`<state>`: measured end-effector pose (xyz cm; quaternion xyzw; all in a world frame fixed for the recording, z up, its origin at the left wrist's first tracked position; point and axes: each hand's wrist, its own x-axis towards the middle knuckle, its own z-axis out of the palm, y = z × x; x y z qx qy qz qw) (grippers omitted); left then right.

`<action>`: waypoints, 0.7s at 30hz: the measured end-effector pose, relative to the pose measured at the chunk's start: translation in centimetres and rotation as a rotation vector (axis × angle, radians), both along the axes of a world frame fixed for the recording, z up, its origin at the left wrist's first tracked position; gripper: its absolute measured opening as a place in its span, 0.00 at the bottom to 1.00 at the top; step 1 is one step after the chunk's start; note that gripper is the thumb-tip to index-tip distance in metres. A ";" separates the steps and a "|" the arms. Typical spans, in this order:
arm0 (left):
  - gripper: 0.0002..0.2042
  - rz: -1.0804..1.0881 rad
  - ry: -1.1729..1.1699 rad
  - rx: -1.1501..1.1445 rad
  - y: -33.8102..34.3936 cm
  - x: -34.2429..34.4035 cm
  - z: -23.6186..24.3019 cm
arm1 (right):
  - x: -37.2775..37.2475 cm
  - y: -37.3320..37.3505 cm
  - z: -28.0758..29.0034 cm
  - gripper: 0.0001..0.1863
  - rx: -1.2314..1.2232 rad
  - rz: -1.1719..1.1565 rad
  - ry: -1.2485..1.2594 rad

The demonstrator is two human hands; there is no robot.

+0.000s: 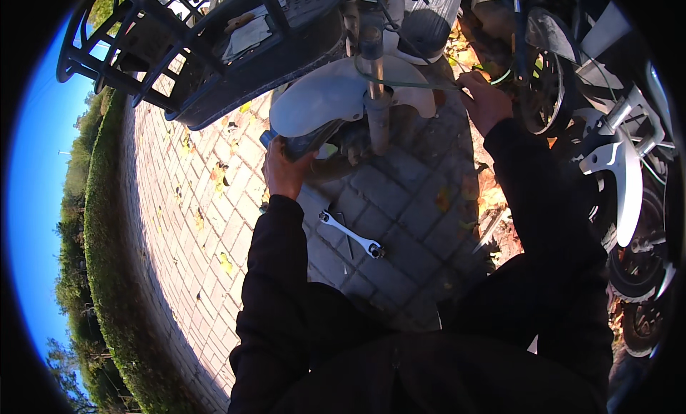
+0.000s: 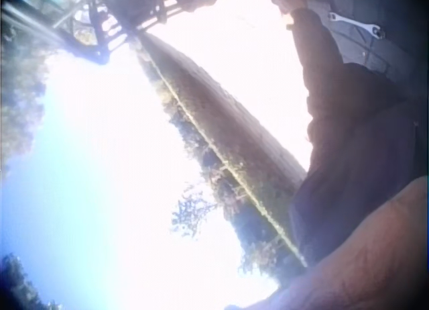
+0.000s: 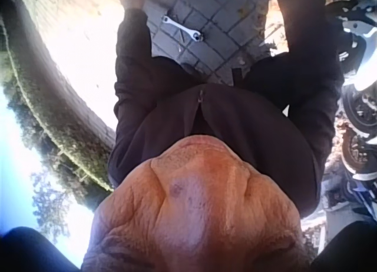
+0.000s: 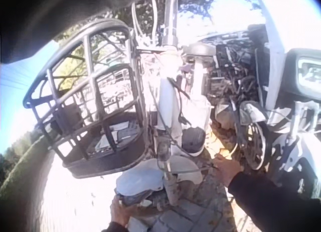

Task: The person uses a wrench to loosen and remove bolts from the front basket of a white electric scooter. They detach the basket and set it aside, then proceed to adjust the handlebars and other components near the front fork.

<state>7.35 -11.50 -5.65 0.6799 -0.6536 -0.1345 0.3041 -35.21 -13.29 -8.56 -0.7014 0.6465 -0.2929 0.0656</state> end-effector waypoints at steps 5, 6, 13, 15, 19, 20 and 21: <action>0.35 -0.033 -0.038 0.042 -1.4 1.5 0.0 | 0.3 0.6 0.1 0.11 -0.040 0.002 0.034; 0.35 -0.079 -0.048 -0.005 -1.6 1.6 0.1 | 0.5 0.8 0.3 0.10 -0.037 -0.018 0.034; 0.35 -0.084 0.103 0.056 -0.9 1.1 0.0 | 0.5 1.7 0.7 0.09 -0.061 -0.016 0.016; 0.35 -0.073 0.113 0.065 -0.8 1.0 -0.3 | 0.5 1.7 0.4 0.09 -0.019 -0.022 0.026; 0.33 -0.045 0.087 0.065 -0.8 1.2 -0.8 | 0.8 1.4 -0.1 0.09 -0.061 -0.011 0.009; 0.33 -0.121 0.272 0.070 -0.7 1.3 -1.0 | 0.8 1.3 0.0 0.10 -0.070 0.001 -0.005; 0.33 -0.123 0.139 -0.019 -0.8 1.5 -1.1 | 1.0 1.4 0.1 0.12 -0.033 -0.004 0.001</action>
